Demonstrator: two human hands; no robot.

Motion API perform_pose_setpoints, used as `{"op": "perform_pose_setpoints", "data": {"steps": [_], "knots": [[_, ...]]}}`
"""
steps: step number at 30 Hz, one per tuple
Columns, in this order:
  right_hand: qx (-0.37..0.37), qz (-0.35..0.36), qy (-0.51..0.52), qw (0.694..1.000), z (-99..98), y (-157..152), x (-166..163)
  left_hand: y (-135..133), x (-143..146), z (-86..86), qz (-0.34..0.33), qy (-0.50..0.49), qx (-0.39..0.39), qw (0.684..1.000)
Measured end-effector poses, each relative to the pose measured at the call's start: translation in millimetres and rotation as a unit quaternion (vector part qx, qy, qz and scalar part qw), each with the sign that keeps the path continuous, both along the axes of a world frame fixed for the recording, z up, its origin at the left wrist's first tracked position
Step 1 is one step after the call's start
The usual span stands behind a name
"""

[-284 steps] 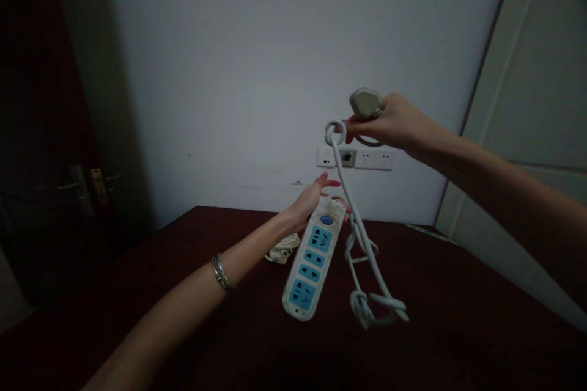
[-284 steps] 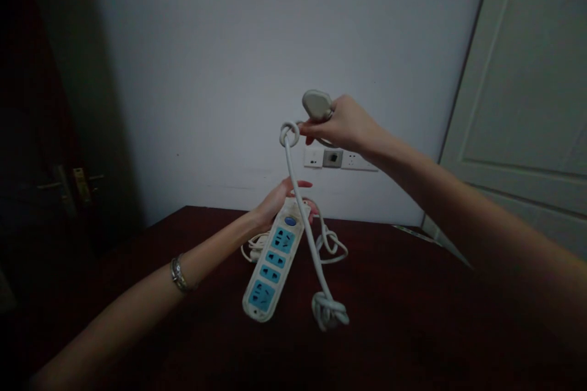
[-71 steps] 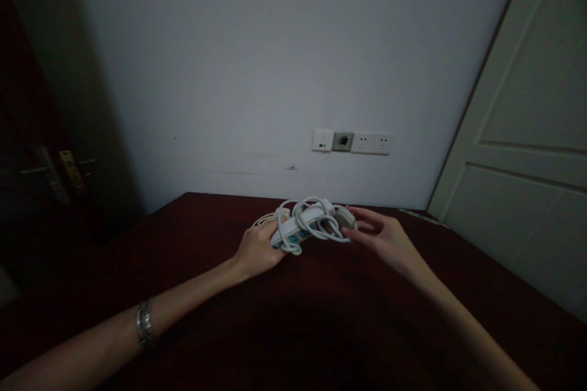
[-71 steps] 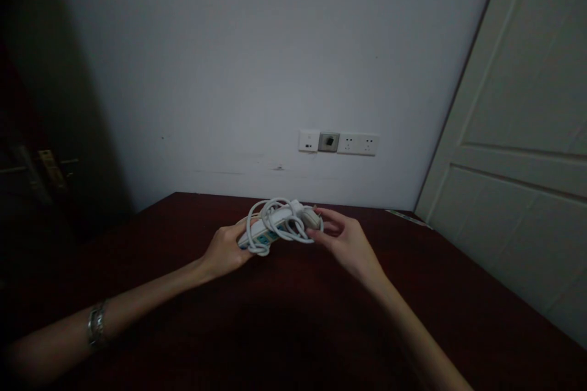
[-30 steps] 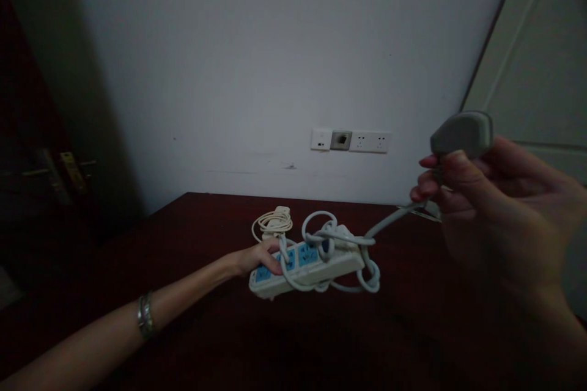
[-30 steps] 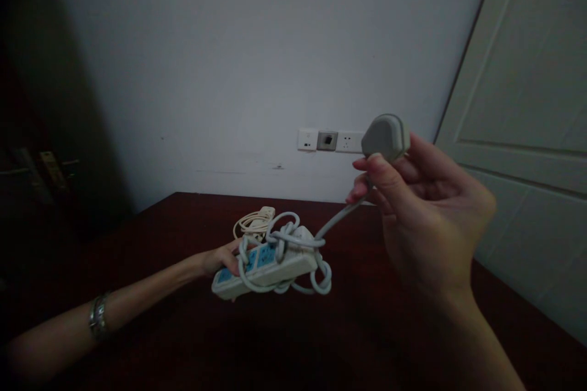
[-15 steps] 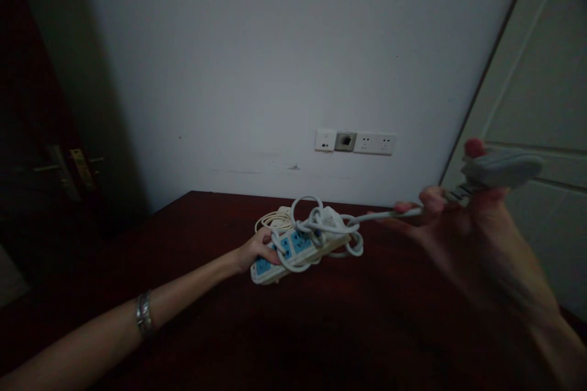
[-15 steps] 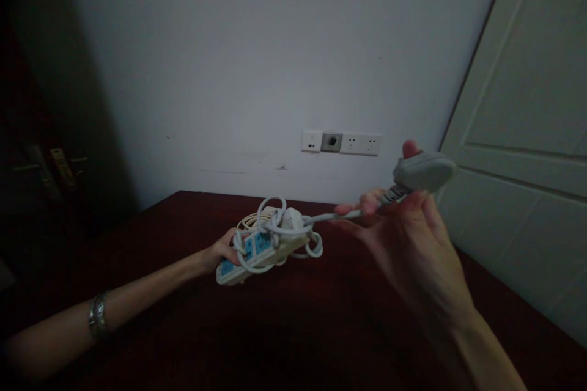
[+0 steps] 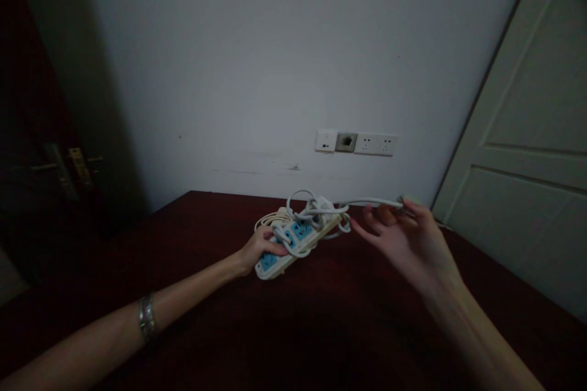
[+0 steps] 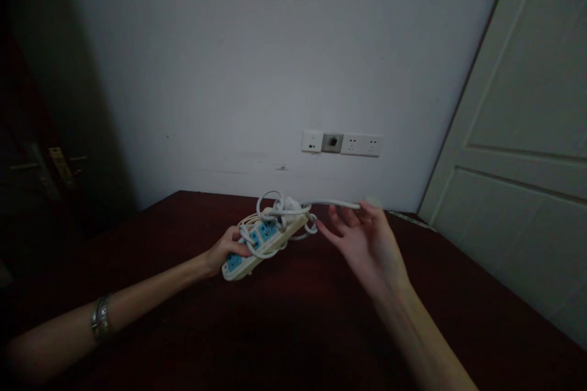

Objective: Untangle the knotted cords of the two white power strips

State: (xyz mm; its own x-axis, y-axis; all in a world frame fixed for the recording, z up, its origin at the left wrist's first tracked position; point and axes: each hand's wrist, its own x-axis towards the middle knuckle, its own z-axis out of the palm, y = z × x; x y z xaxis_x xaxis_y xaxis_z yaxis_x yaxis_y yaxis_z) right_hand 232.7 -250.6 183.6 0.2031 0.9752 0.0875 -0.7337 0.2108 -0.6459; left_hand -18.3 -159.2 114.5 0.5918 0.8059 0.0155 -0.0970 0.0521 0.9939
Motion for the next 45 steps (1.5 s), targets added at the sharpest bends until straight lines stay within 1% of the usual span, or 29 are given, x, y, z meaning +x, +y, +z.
{"op": "perform_pose_setpoints", "data": {"steps": [3, 6, 8, 13, 16, 20, 22, 24, 26, 28, 30, 32, 34, 36, 41, 43, 45], "knots": [[-0.041, 0.003, -0.027, 0.999, -8.1, 7, -1, 0, 0, 1.2, 0.033, 0.013, 0.003, 0.999], [-0.052, 0.051, -0.053, 0.996, -13.2, 11, -4, 0, 0, 0.6, 0.033, 0.011, -0.003, 0.999], [-0.053, 0.066, -0.059, 0.995, -15.9, 14, -6, 0, 1, -0.2, 0.042, 0.012, -0.001, 0.999], [-0.056, 0.031, -0.053, 0.997, -23.3, 24, -8, 3, 5, -5.0, 0.069, 0.032, 0.03, 0.997], [-0.048, 0.035, -0.055, 0.997, -26.8, 28, -7, 6, 5, -7.2, 0.079, 0.055, 0.066, 0.993], [-0.048, 0.045, -0.061, 0.996, -29.4, 30, -9, 6, 5, -5.7, 0.083, 0.083, 0.121, 0.986], [-0.035, 0.036, -0.075, 0.996, -30.3, 29, -11, 5, 7, -4.8, 0.086, 0.091, 0.153, 0.98], [-0.017, 0.014, -0.108, 0.994, -30.6, 28, -13, 5, 10, -5.3, 0.096, 0.095, 0.187, 0.973], [0.004, -0.017, -0.171, 0.985, -29.1, 25, -12, 7, 12, -7.5, 0.106, 0.104, 0.217, 0.965], [0.032, -0.066, -0.262, 0.962, -24.0, 22, -9, 11, 14, -11.3, 0.116, 0.134, 0.241, 0.954], [0.065, -0.119, -0.343, 0.929, -14.8, 18, -5, 14, 13, -16.1, 0.123, 0.177, 0.256, 0.942], [0.099, -0.141, -0.383, 0.907, -2.6, 16, -3, 15, 13, -21.2, 0.119, 0.206, 0.279, 0.93], [0.128, -0.132, -0.391, 0.902, 10.1, 18, -4, 14, 13, -25.7, 0.106, 0.209, 0.301, 0.924], [0.157, -0.135, -0.394, 0.896, 21.0, 23, -7, 10, 16, -28.4, 0.088, 0.209, 0.306, 0.925], [0.209, -0.183, -0.381, 0.882, 40.0, 37, -15, -1, 25, -26.3, 0.014, 0.224, 0.283, 0.933], [0.23, -0.21, -0.37, 0.875, 46.1, 37, -16, -3, 26, -25.3, 0.008, 0.224, 0.281, 0.933], [0.253, -0.237, -0.361, 0.866, 50.9, 34, -18, -5, 25, -27.0, 0.019, 0.22, 0.288, 0.932]]}}
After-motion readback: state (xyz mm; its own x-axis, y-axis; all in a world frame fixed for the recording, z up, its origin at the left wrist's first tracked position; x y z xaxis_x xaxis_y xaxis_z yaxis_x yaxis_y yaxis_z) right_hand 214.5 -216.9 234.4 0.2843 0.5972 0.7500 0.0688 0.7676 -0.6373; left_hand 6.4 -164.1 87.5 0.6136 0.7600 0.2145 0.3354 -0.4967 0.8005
